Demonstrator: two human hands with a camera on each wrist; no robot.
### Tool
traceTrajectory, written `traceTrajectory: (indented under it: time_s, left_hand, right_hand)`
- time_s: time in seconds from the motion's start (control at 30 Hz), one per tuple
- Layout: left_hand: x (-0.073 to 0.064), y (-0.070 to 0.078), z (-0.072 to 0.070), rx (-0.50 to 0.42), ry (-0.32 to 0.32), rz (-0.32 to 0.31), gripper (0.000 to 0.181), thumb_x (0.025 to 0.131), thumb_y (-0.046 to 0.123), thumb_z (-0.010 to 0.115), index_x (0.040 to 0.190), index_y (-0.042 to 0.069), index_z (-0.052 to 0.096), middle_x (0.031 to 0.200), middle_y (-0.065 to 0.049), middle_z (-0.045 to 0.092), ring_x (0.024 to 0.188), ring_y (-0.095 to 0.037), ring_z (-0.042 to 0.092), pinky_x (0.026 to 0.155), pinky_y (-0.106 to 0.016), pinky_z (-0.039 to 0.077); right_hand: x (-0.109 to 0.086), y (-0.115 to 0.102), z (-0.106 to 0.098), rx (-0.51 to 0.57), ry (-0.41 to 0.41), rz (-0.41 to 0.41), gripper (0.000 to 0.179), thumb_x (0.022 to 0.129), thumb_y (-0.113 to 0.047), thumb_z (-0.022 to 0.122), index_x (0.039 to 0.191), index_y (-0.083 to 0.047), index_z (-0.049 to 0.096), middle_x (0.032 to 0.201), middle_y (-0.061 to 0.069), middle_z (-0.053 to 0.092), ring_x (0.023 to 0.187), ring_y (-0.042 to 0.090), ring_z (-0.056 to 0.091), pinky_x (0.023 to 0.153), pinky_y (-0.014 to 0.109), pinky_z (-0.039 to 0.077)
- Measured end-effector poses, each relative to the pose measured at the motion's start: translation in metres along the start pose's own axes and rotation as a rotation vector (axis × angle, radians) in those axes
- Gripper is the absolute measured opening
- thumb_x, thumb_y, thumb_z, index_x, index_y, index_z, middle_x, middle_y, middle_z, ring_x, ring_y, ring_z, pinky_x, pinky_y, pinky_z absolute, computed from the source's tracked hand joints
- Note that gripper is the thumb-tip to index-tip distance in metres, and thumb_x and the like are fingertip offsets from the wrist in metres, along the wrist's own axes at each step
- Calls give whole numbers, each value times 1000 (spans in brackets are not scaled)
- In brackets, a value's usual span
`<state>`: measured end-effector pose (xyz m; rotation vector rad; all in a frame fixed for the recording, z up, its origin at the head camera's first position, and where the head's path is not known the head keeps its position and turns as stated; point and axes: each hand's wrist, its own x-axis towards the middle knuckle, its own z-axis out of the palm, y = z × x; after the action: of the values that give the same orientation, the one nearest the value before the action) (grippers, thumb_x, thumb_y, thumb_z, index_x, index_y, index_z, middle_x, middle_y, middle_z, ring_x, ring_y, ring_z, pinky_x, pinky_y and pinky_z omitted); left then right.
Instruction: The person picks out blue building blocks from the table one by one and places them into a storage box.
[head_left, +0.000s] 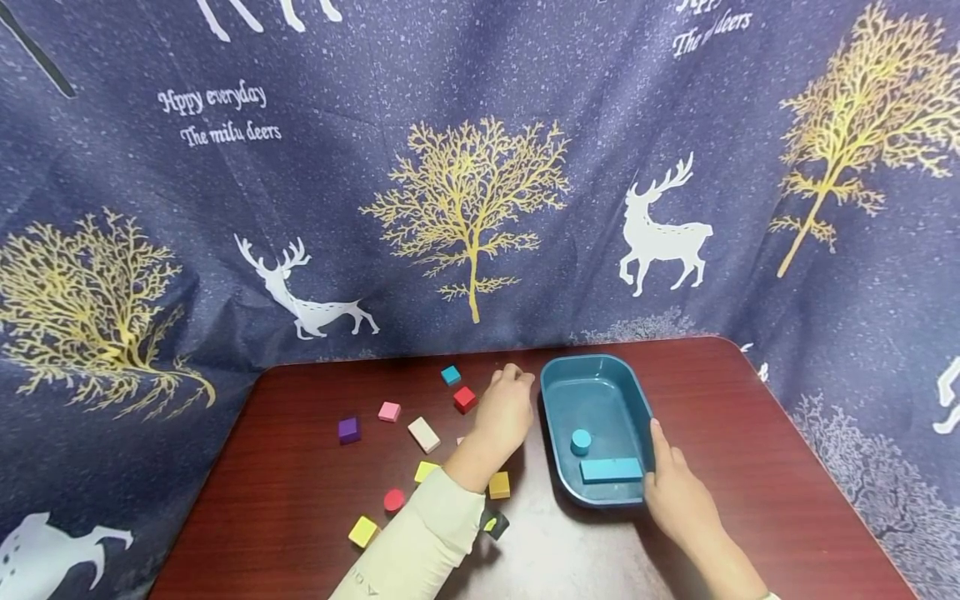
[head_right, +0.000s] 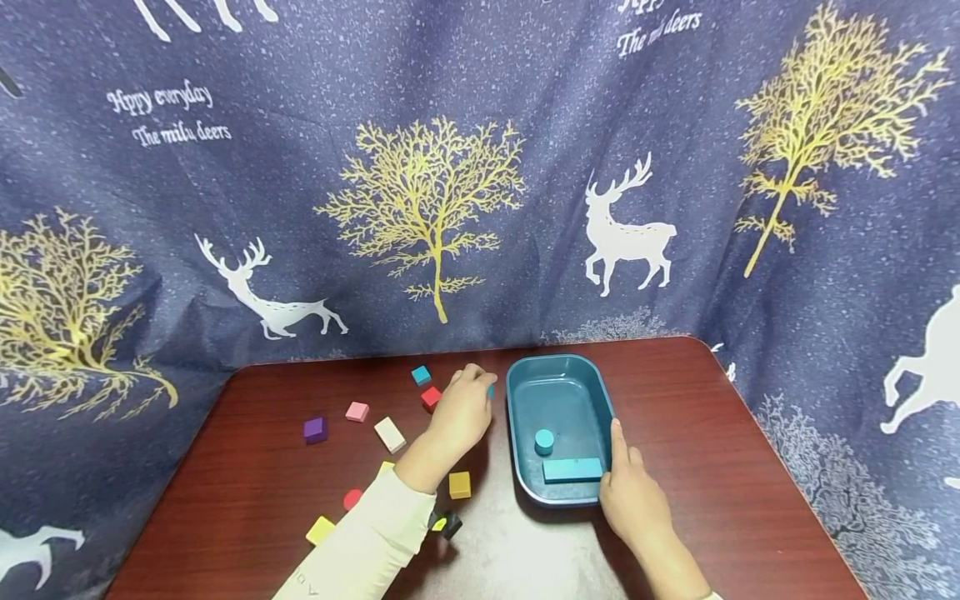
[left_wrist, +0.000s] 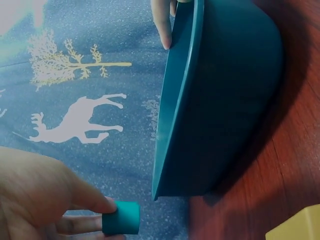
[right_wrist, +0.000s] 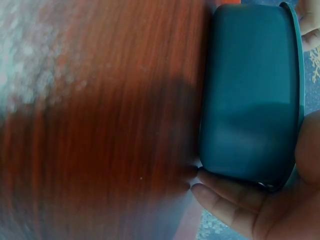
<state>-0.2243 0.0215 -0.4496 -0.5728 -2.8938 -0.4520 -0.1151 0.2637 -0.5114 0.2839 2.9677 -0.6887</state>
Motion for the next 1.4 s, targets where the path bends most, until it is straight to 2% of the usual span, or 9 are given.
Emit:
traceTrajectory:
  time_s: [0.13, 0.33, 0.57, 0.93, 1.1, 1.23, 1.4]
  left_hand:
    - [3, 4, 3, -12, 3, 11, 32, 91, 4, 64, 123, 10, 71, 116, -9, 63, 108, -25, 60, 83, -36, 60]
    - [8, 10, 7, -41, -25, 18, 34, 95, 5, 62, 128, 10, 69, 120, -8, 63, 112, -24, 60, 88, -33, 59]
    - [10, 21, 9, -47, -38, 50, 35, 94, 9, 64, 129, 11, 68, 123, -8, 64, 113, -23, 61, 91, -32, 58]
    - [16, 35, 19, -71, -57, 78, 34, 94, 7, 62, 127, 11, 69, 123, -8, 64, 110, -23, 61, 87, -31, 58]
    - [18, 39, 27, -60, -58, 98, 35, 93, 7, 62, 127, 12, 70, 120, -7, 65, 106, -22, 61, 87, -28, 57]
    - [18, 41, 31, -47, -87, 101, 35, 95, 7, 61, 128, 12, 69, 121, -7, 65, 108, -22, 61, 90, -26, 56]
    - [19, 39, 40, -11, -86, 140, 33, 94, 7, 62, 126, 13, 71, 121, -7, 66, 106, -23, 62, 92, -27, 56]
  right_hand:
    - [0, 1, 0, -3, 4, -2, 74, 97, -11, 44, 161, -3, 9, 140, 39, 44, 114, 57, 58, 90, 66, 50]
    - [-2, 1, 0, -2, 10, -2, 74, 96, -11, 45, 161, -3, 10, 138, 38, 46, 111, 55, 60, 89, 66, 51]
    - [-4, 1, -1, 0, 4, 2, 74, 96, -11, 45, 161, -2, 10, 137, 37, 46, 110, 54, 61, 88, 66, 51]
    - [-4, 0, -1, 4, 12, -13, 74, 96, -10, 46, 161, -1, 10, 139, 39, 45, 111, 56, 60, 89, 66, 51]
    - [-3, -1, -2, 1, -3, 8, 75, 97, -10, 45, 161, -3, 8, 141, 38, 44, 115, 55, 58, 91, 66, 50]
    - [-3, -2, -2, 5, 8, -3, 74, 96, -9, 45, 161, -3, 9, 140, 38, 45, 113, 54, 59, 91, 66, 51]
    - [-3, -2, -2, 7, 25, -11, 74, 96, -9, 46, 161, -2, 12, 139, 38, 46, 112, 54, 60, 90, 66, 51]
